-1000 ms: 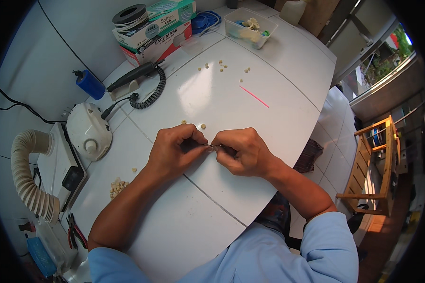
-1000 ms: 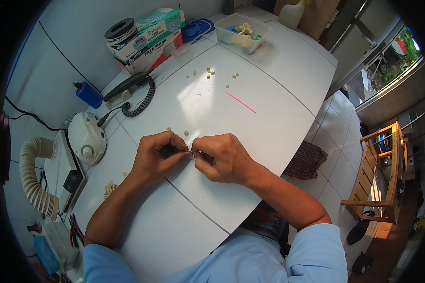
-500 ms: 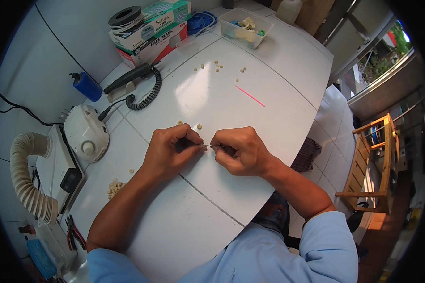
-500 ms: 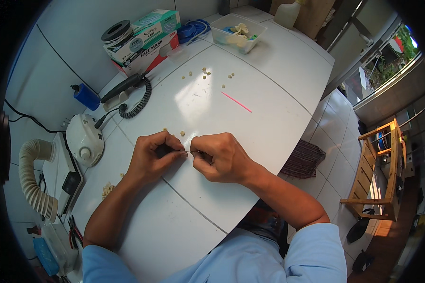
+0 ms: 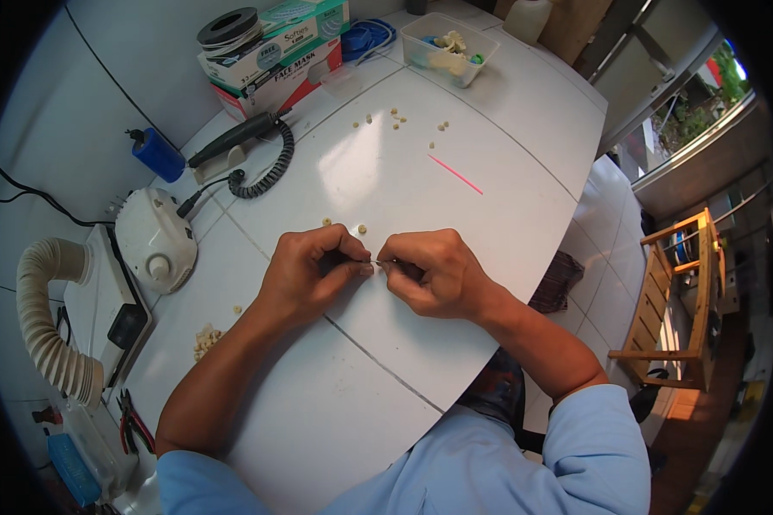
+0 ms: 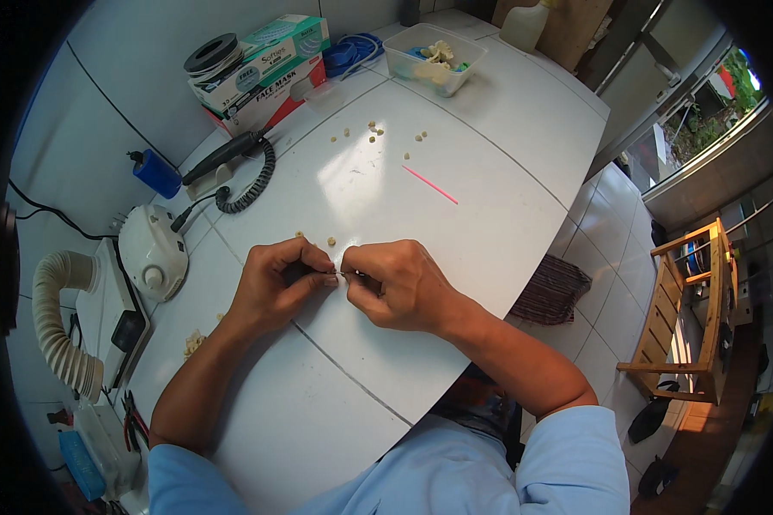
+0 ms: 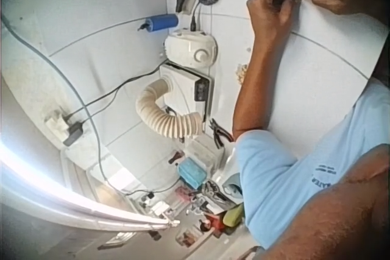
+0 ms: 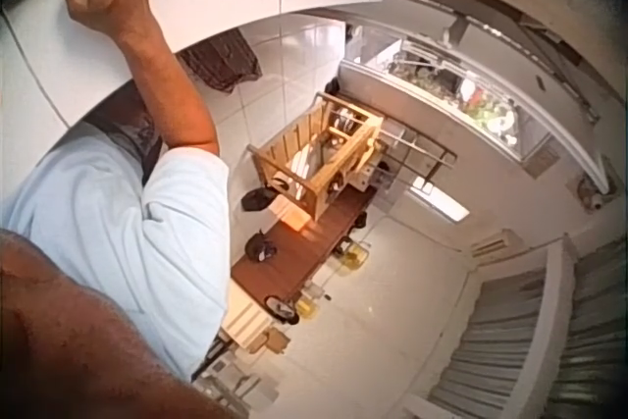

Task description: The recorder is seen preparing small dental implant components on a laboratory bench, using a fine metal tool to manipulate and clean individual pieces.

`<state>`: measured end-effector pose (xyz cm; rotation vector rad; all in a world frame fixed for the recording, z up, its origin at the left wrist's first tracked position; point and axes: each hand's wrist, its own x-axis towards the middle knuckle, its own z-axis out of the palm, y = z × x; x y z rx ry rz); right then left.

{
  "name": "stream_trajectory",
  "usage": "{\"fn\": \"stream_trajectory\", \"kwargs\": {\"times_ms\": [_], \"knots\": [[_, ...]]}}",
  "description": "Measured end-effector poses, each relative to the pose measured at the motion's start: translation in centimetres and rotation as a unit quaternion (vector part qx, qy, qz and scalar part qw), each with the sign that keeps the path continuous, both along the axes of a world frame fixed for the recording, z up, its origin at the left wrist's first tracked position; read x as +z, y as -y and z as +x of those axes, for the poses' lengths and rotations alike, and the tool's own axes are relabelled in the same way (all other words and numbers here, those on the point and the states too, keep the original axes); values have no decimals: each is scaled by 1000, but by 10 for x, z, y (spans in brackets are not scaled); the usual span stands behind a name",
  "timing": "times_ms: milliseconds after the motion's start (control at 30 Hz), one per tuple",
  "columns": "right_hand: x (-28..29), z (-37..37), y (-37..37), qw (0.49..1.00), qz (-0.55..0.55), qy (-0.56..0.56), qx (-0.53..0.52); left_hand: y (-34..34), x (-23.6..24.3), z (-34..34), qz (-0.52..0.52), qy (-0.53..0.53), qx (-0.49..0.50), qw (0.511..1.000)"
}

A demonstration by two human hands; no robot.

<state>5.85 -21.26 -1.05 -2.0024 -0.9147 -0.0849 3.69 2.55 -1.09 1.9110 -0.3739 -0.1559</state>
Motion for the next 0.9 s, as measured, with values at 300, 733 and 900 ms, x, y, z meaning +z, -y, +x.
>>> {"fn": "stream_trajectory", "kwargs": {"times_ms": [300,733,900], "knots": [[0,-1,1,1000,8,-10,3,-1,0,0,5,4,-17,1000],[0,-1,0,1000,14,-4,2,-2,1,-2,13,16,-21,1000],[2,-1,2,1000,17,2,-3,-2,3,-2,17,13,-24,999]]}}
